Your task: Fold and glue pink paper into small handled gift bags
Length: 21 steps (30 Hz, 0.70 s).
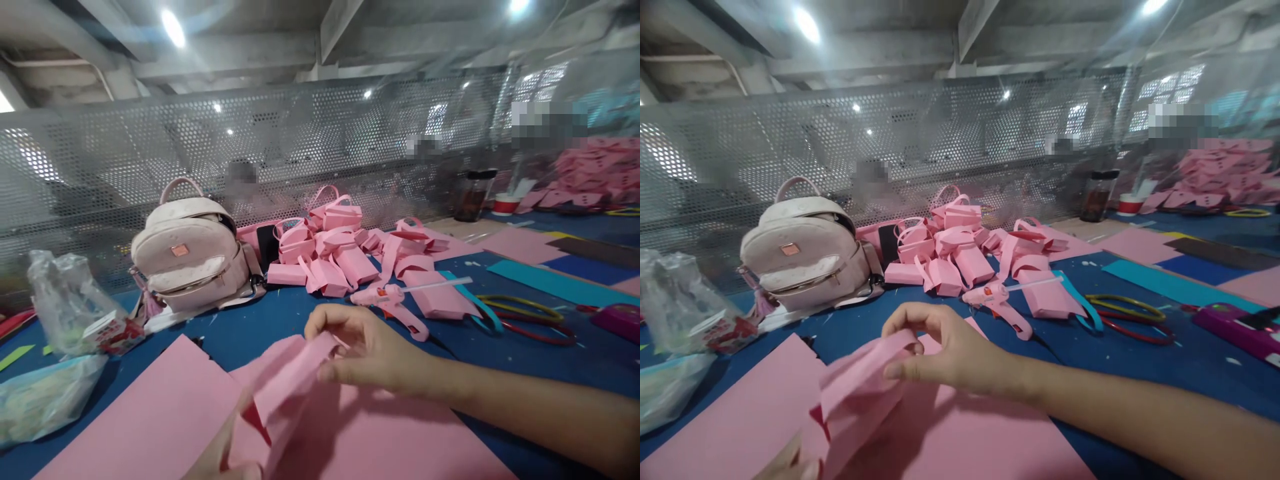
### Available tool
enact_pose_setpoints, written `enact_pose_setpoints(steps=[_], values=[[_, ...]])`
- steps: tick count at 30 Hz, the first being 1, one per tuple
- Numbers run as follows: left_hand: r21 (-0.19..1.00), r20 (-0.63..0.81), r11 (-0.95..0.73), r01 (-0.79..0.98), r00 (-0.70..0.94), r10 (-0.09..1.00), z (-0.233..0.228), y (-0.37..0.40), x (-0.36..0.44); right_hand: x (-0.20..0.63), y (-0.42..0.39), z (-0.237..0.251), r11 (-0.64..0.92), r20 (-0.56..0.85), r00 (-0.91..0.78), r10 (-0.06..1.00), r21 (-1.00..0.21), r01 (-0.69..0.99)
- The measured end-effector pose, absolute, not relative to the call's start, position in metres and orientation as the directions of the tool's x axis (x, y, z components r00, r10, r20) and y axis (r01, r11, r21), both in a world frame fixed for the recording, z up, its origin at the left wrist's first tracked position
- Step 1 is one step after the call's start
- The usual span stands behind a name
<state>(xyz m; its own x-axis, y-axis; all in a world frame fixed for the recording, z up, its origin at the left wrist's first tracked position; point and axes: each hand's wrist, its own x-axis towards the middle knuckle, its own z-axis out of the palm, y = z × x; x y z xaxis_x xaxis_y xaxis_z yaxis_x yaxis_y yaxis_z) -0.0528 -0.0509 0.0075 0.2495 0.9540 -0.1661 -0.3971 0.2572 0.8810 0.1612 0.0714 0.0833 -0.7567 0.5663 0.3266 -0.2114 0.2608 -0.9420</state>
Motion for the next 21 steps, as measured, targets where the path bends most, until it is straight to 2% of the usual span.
enact_pose_setpoints(steps=[4,10,12,15,19,21], values=[[0.908,-0.120,0.193,-0.372,0.211,0.970,-0.004,-0.049,-0.053,0.167,0.067,0.098,0.508,0.416,-0.786,0.457,-0.848,-0.154],[0.964,-0.017,0.082,-0.254,0.251,0.968,-0.020,-0.051,-0.050,0.165,0.070,0.132,0.682,0.440,-0.802,0.404,-0.729,-0.057],[0.988,0.005,0.034,-0.151,0.252,0.968,-0.017,-0.055,-0.051,0.161,0.078,0.142,0.771,0.407,-0.848,0.338,-0.637,0.002],[0.998,0.045,-0.056,0.040,0.246,0.968,-0.008,-0.061,-0.053,0.148,0.097,0.152,0.894,0.289,-0.926,0.245,-0.436,0.100],[0.953,0.165,-0.234,0.192,0.316,0.934,0.007,-0.066,-0.052,0.117,0.129,0.153,0.945,0.310,-0.894,0.324,-0.149,0.291],[0.939,0.191,-0.277,0.206,0.357,0.914,0.012,-0.069,-0.050,0.099,0.143,0.153,0.938,0.341,-0.874,0.345,-0.097,0.332]])
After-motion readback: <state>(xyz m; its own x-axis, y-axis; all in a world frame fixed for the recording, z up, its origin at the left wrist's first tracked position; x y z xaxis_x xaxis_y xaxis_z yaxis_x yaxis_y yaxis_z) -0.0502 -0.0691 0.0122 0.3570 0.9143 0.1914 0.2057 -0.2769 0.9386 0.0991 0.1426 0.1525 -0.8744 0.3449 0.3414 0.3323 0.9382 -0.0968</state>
